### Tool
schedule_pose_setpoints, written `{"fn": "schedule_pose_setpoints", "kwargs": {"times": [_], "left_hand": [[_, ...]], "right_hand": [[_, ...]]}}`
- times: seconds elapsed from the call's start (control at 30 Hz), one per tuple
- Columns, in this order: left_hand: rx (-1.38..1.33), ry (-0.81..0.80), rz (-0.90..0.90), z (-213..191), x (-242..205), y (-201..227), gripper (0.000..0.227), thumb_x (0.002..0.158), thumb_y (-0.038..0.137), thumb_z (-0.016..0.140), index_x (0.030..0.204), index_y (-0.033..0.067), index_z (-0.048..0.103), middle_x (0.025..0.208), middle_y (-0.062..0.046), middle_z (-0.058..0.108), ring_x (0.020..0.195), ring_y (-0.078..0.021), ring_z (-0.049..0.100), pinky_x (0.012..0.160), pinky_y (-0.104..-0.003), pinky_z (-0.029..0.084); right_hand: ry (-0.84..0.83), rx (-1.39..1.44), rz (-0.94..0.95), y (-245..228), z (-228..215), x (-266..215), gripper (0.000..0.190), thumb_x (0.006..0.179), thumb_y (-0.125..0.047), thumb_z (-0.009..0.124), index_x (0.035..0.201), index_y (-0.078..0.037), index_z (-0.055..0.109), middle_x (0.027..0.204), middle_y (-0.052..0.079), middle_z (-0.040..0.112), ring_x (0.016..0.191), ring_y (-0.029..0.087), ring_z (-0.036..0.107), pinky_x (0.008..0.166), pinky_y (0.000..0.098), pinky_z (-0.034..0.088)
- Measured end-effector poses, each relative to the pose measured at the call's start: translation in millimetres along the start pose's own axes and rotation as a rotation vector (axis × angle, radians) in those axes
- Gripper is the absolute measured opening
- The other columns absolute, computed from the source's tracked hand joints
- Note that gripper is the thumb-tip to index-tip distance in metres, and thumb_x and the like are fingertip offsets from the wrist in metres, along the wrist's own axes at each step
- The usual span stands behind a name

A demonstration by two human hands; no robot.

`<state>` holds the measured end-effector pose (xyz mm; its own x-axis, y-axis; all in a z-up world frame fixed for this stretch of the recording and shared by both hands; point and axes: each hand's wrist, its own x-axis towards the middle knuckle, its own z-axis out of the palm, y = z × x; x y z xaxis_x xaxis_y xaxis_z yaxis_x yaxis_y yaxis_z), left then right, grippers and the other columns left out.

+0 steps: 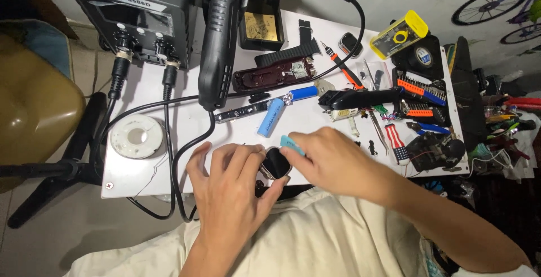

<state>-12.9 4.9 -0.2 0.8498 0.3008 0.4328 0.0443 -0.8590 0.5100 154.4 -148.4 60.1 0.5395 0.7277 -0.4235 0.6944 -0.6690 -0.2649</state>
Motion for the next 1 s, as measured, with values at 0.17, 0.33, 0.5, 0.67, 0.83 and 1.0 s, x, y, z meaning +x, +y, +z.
{"fn": "schedule_pose_setpoints", "kwargs": {"times": [0.17,0.33,0.5,0.67,0.83,1.0], "left_hand": [[-0.003,-0.007,-0.004,1,-1,0,0.046,0.101,0.056,0.077,0.119,0.0136,0.074,0.116,0.006,0.073,0.116,-0.0267,0.064,0.115,-0.062,0.037],[0.007,-0.001,-0.008,2,-1,1,0.047,0.1,0.056,0.078,0.117,0.0133,0.074,0.114,0.006,0.072,0.116,-0.0264,0.064,0.116,-0.062,0.038],[0.003,0.002,-0.005,3,-1,0,0.044,0.099,0.055,0.079,0.116,0.0147,0.074,0.115,0.007,0.072,0.116,-0.027,0.064,0.116,-0.063,0.037],[0.012,-0.007,-0.003,2,-1,0,0.044,0.099,0.056,0.077,0.117,0.0153,0.075,0.114,0.007,0.072,0.114,-0.0261,0.064,0.116,-0.061,0.037],[0.023,-0.001,0.009,1,-2,-2,0.047,0.097,0.057,0.08,0.117,0.0143,0.075,0.118,0.005,0.073,0.115,-0.0276,0.064,0.115,-0.061,0.038],[0.007,0.01,0.023,-3,1,-2,0.043,0.101,0.055,0.078,0.117,0.015,0.075,0.119,0.007,0.074,0.113,-0.0258,0.065,0.112,-0.06,0.039]], "right_hand": [[0.061,-0.027,-0.023,5,12,-3,0.037,0.116,-0.041,0.063,0.094,-0.012,0.064,0.062,0.019,0.067,0.059,0.049,0.062,0.06,0.0563,0.046],[0.101,-0.007,-0.092,14,12,2,0.038,0.117,-0.04,0.063,0.091,-0.011,0.062,0.059,0.02,0.063,0.06,0.052,0.057,0.059,0.0562,0.043],[-0.027,0.235,0.029,16,-1,12,0.049,0.117,-0.039,0.066,0.078,-0.013,0.052,0.06,0.002,0.047,0.064,0.017,0.042,0.064,0.0424,0.038],[-0.051,0.245,0.027,7,-1,6,0.056,0.116,-0.043,0.068,0.075,-0.012,0.047,0.06,0.001,0.038,0.063,0.016,0.037,0.061,0.0413,0.034],[0.094,0.223,-0.013,4,-8,-5,0.043,0.112,-0.037,0.074,0.078,-0.015,0.058,0.05,0.003,0.048,0.054,0.016,0.035,0.055,0.0392,0.036],[0.356,0.399,0.057,36,-16,-26,0.04,0.109,-0.032,0.074,0.076,-0.011,0.075,0.058,-0.005,0.058,0.053,0.008,0.046,0.052,0.0316,0.035]]}}
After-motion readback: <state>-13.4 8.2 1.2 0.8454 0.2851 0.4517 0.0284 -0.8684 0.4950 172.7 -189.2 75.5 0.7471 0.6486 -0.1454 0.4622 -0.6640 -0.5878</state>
